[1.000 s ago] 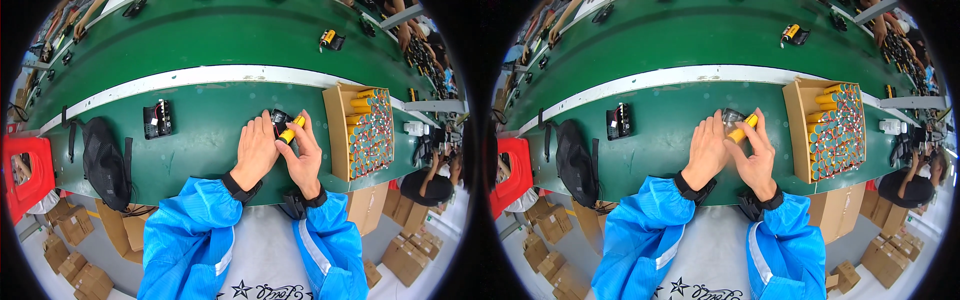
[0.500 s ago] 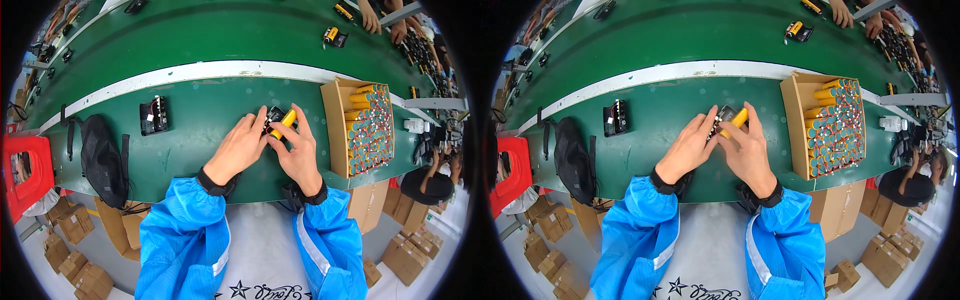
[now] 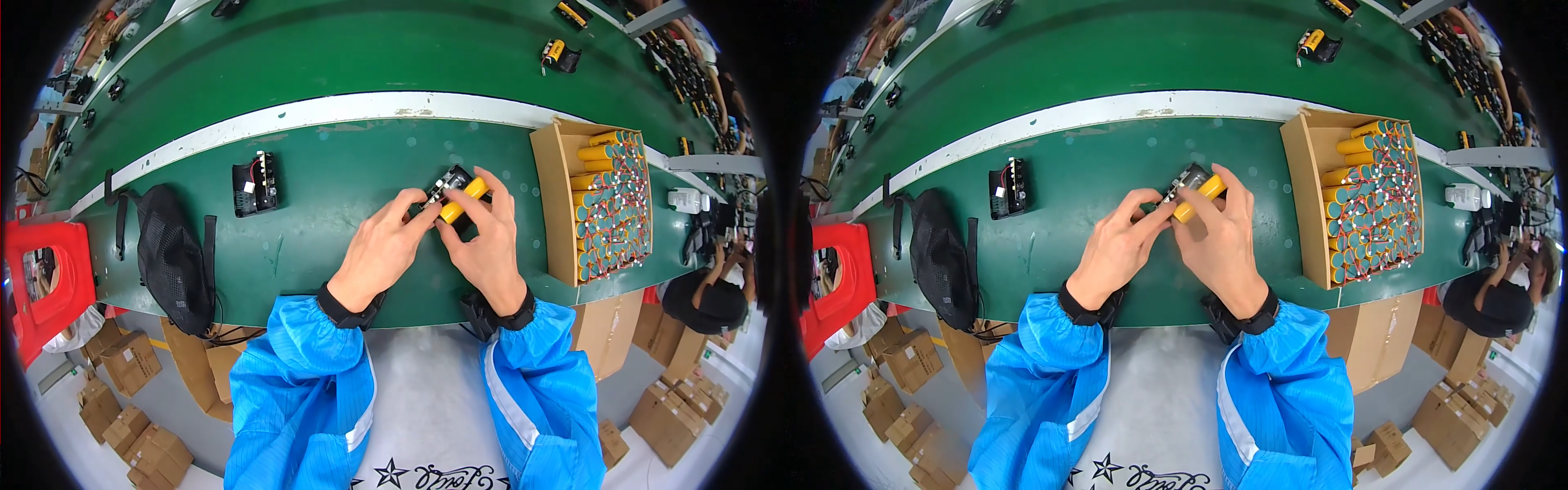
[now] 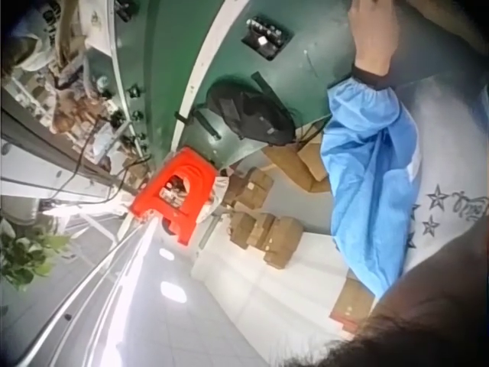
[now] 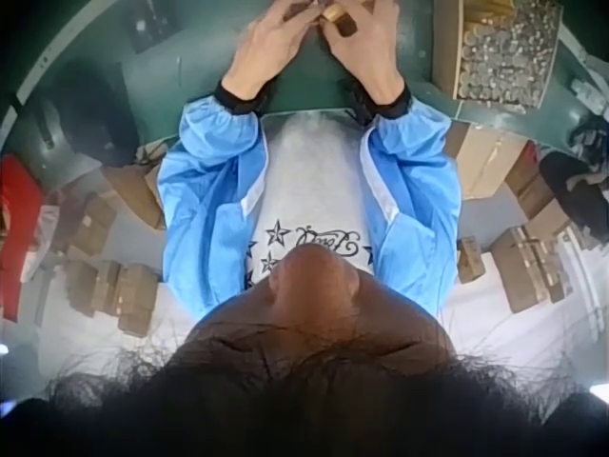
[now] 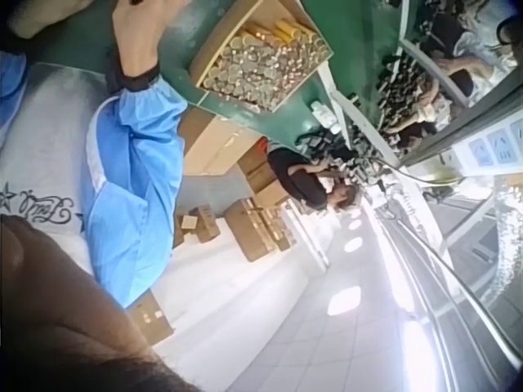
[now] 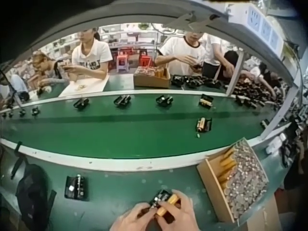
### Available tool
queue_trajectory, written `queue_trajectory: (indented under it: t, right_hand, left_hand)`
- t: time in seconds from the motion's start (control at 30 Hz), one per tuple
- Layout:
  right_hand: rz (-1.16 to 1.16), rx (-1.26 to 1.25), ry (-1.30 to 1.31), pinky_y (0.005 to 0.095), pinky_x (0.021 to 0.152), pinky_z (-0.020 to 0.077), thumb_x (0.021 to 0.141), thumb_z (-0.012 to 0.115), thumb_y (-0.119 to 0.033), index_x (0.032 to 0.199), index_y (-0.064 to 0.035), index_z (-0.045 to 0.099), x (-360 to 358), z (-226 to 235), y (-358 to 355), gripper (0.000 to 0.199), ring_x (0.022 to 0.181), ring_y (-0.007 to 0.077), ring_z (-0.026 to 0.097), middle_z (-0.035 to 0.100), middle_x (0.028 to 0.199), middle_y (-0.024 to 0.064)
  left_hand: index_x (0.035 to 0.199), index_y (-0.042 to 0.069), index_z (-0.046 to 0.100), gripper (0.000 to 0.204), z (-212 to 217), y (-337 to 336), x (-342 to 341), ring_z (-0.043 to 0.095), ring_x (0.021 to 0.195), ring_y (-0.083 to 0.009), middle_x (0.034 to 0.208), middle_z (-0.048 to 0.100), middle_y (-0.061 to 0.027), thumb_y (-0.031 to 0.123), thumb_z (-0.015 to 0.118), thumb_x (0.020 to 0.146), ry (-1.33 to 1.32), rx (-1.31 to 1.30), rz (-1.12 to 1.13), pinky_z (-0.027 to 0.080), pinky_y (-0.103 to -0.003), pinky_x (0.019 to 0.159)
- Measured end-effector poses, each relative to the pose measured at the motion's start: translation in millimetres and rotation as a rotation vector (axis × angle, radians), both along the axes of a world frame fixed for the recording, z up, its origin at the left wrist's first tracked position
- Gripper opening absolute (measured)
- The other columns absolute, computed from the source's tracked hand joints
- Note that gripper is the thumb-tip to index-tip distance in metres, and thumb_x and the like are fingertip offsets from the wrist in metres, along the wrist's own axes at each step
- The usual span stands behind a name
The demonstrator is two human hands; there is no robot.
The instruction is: The person assembles battery packs by picking up a battery from a box, inserting it into a plastic housing, and pressing them together. The person then tucks a small wire into the housing before placing the completed assembly back onto the conveyor belt.
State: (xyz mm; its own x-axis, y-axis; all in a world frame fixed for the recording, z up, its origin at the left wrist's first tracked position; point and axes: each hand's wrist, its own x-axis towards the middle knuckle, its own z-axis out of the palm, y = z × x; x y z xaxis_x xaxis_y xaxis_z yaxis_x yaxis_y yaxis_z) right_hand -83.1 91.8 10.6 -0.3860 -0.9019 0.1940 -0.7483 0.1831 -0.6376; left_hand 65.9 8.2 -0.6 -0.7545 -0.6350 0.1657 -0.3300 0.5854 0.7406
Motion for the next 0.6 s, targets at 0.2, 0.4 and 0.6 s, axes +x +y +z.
queue_trajectory:
  t: [0.2,0.4,0.6]
  right_hand:
    - [-0.052,-0.174,0.021,0.0373,0.09,0.0551,0.069,0.084,0.0,0.122,-0.0026,0.065,-0.5,-14.3,3.5,0.056,0.114,0.035,0.058,0.049,0.138,0.0197]
    - [-0.005,-0.174,0.036,0.0376,0.09,0.0547,0.069,0.086,-0.004,0.123,0.001,0.062,-1.1,-16.5,1.6,0.059,0.114,0.0351,0.057,0.048,0.138,0.019]
    - [-0.006,-0.145,0.021,0.0399,0.091,0.0514,0.07,0.083,-0.002,0.127,-0.0011,0.059,3.7,-16.1,-0.7,0.062,0.116,0.0374,0.053,0.048,0.138,0.0197]
  left_hand:
    - [0.115,0.006,0.067,0.042,5.8,-10.3,0.4,0.062,0.093,-0.0265,0.112,0.054,-0.0077,-0.005,0.064,0.075,-0.096,-0.141,-0.079,0.056,-0.04,0.069]
    - [0.115,0.004,0.067,0.039,0.7,-25.7,6.2,0.063,0.082,-0.0287,0.114,0.06,-0.0096,-0.005,0.066,0.077,-0.034,-0.199,-0.173,0.056,-0.039,0.07]
    - [0.108,0.001,0.071,0.031,-1.1,-40.8,6.0,0.067,0.076,-0.0306,0.106,0.069,-0.0142,0.0,0.074,0.077,0.124,-0.049,-0.161,0.056,-0.038,0.071]
